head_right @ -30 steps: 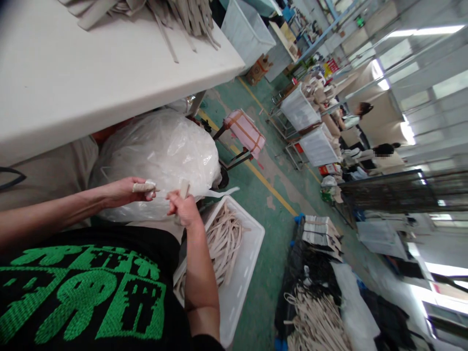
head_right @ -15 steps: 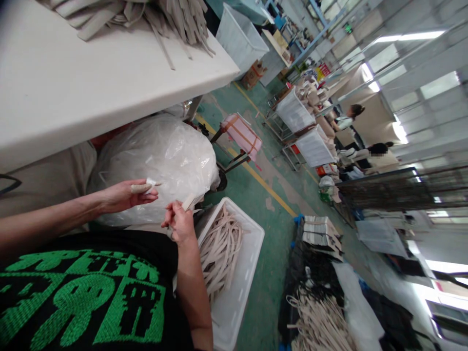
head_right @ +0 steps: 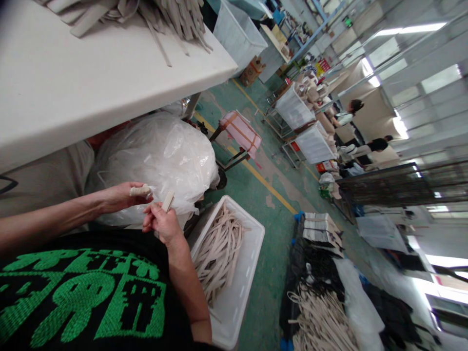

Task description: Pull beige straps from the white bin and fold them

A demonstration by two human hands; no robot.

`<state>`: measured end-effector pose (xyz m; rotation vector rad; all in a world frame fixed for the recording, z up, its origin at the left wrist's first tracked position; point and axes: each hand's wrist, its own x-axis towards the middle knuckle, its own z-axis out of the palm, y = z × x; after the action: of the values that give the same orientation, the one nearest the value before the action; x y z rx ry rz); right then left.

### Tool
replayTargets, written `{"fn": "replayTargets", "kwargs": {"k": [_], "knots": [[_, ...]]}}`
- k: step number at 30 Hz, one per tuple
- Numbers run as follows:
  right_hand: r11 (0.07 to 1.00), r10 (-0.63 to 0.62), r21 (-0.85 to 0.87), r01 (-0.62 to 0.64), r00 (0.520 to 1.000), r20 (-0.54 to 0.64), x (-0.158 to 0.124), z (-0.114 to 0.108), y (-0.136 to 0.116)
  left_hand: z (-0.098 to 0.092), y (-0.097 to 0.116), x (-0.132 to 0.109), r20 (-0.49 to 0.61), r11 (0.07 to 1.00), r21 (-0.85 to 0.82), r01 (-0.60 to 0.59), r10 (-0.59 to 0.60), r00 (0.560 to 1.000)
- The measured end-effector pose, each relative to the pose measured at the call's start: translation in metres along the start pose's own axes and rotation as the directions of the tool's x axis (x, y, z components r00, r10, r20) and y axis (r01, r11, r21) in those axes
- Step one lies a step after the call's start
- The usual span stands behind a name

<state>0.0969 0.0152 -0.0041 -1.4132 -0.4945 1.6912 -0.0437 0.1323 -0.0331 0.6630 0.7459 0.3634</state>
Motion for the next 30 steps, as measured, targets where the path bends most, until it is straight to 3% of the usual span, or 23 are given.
{"fn": "replayTargets", "kwargs": {"k": [4,8,15,19,23,25,28,30], "knots": [[0.999,0.041,0.008,-0.041,0.999,-0.019,0.002,0.004,0.002,0.003,0.001,0.0,-0.075,0.996,-0.023,-0.083,0.081,0.994],[0.998,0.061,-0.023,-0.061,0.998,-0.022,0.008,0.008,0.008,0.005,0.004,-0.001,-0.079,0.995,-0.066,-0.071,0.066,0.995],[0.986,0.122,-0.111,-0.121,0.992,0.011,0.022,0.012,0.017,0.01,0.003,-0.006,0.146,0.994,0.076,-0.084,0.073,0.987],[0.995,0.038,-0.096,-0.031,0.997,0.067,0.022,0.012,0.019,0.012,0.003,-0.009,0.13,0.992,0.089,-0.095,0.083,0.988],[0.992,-0.101,-0.058,0.108,0.989,0.105,0.014,0.008,0.025,0.011,0.0,-0.008,0.196,1.0,0.014,-0.003,0.001,0.981],[0.988,-0.133,-0.071,0.137,0.989,0.068,0.009,0.006,0.03,0.01,-0.001,-0.006,0.13,0.997,-0.077,0.008,0.002,0.991],[0.978,-0.152,-0.153,0.143,0.987,-0.049,0.001,0.003,0.035,0.009,-0.001,-0.001,-0.079,0.976,-0.22,0.001,-0.019,0.997],[0.962,-0.172,-0.234,0.141,0.978,-0.118,-0.004,0.003,0.036,0.008,-0.002,0.001,-0.136,0.969,-0.246,0.013,-0.048,0.989]]}}
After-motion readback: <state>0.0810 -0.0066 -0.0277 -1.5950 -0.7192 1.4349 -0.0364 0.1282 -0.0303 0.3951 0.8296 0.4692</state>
